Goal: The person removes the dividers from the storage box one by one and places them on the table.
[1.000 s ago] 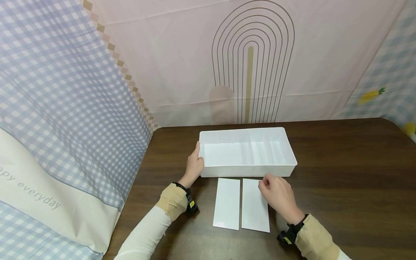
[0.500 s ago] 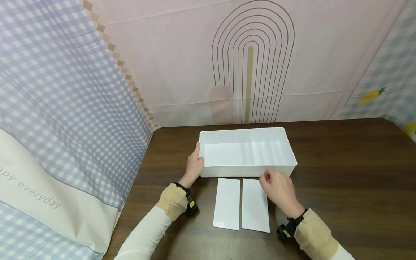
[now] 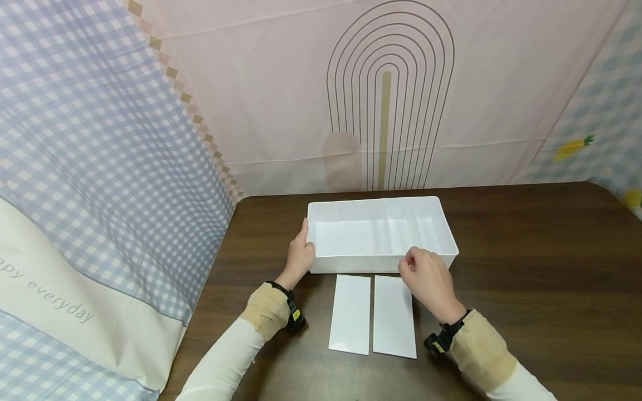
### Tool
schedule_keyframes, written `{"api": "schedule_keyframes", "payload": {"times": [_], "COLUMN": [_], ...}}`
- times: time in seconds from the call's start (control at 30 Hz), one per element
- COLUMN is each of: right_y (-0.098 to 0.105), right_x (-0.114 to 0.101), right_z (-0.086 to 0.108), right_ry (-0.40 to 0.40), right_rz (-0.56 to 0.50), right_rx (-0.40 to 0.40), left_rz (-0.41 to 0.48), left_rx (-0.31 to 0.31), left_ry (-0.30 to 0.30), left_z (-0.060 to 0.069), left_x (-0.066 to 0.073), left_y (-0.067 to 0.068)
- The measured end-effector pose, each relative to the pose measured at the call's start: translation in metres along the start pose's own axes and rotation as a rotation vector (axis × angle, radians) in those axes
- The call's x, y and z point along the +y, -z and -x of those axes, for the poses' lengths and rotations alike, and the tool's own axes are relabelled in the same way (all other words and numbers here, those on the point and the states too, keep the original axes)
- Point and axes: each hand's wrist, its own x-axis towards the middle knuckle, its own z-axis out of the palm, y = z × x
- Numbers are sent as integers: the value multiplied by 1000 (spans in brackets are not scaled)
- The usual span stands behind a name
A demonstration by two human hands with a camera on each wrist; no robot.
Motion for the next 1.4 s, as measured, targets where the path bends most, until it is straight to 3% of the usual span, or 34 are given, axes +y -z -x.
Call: {"api": "schedule_keyframes", "payload": {"times": [0.73, 1.4], "right_y": [-3, -8], "right_x": [2, -3], "right_z": [-16, -28], "right_ry": [19, -10], "right_rz": [6, 6], "right_rx": [28, -4], "left_rz": [2, 9], "left_rx": [9, 14], "left_ry": [-2, -3], "left_z": [1, 0], "left_x": [2, 0], "left_y": [1, -1]}}
